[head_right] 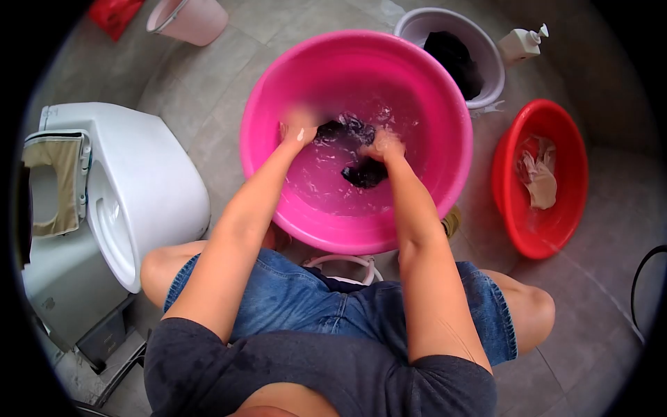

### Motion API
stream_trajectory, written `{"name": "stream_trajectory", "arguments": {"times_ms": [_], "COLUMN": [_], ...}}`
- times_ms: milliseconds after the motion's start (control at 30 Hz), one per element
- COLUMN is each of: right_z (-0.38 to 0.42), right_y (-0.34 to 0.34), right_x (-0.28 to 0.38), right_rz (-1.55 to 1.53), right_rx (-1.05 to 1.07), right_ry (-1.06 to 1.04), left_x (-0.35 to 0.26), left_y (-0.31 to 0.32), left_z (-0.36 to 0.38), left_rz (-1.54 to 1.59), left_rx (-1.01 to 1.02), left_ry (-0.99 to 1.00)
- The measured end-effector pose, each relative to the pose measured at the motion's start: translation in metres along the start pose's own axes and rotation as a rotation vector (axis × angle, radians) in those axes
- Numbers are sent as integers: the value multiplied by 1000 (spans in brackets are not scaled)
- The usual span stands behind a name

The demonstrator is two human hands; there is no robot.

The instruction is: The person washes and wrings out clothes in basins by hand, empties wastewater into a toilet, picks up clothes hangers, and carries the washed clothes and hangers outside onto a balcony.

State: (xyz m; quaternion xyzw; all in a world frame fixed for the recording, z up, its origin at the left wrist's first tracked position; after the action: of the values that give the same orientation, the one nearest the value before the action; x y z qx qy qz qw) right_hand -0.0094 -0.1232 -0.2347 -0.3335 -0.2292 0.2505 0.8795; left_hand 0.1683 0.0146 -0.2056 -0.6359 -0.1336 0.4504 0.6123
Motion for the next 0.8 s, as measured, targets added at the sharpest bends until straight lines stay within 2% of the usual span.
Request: {"name": "stream_trajectory", "arguments": {"times_ms": [33,67,100,167,233,300,367,400,467,500,533,567,600,633,700,767,800], "right_z": [-3,-6,-3,-4,15,4,1,4,-10,1,14,27,33,33,14,-21,-22], "right_y": [10,20,18,32,15,8,4,-6,-18,-38,-39,-36,-26,-12,22,36,34], "right_x": [3,4,10,16,18,-1,-24,-27,-54,-52,-42,-24,-2,14,20,-3,-17], "right_rz": [-63,-124,-223,-803,-1114,-1149,-1178,-1165,-805,-615,-428,-368,-141,88,95,74,-105], "right_rx": [15,29,-84,206,379,293,290,207,-237,-450,-488,-442,-420,-395,-232,-81,-177], "right_ry": [-29,-56,-167,-289,-172,-135,6,4,46,65,86,59,-20,-99,-242,-180,17], "left_x": [2,9,10,5,4,1,-6,-8,-10,-20,-32,-40,-47,-39,-31,-16,-6], "left_y": [-7,7,1,0,-2,-1,-15,-20,-21,-23,-20,-12,7,38,51,52,54], "left_z": [-6,-24,-27,-29,-38,-48,-55,-60,-71,-55,-42,-32,-22,-9,10,14,16], "left_rz": [92,236,479,813,915,1072,1060,1050,910,771,578,385,327,102,-63,143,246], "left_rx": [-33,-2,56,102,46,-1,-147,-210,-309,-160,-116,-71,71,276,402,406,404], "left_ry": [-62,1,-137,-251,-323,-390,-290,-205,28,-61,10,81,166,86,1,-155,-232]}}
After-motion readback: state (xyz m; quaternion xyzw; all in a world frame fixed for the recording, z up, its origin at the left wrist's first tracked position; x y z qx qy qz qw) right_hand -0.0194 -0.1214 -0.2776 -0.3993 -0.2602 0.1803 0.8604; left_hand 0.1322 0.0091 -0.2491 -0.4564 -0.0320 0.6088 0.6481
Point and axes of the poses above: each hand's wrist, its own z-axis away from the middle knuckle, its own y-axis out of the palm, x = y × z, the point moved 9 cm from there along -z, towards the middle knuckle, and after that the axes turned 1 degree about y, right-handed, at the moved point
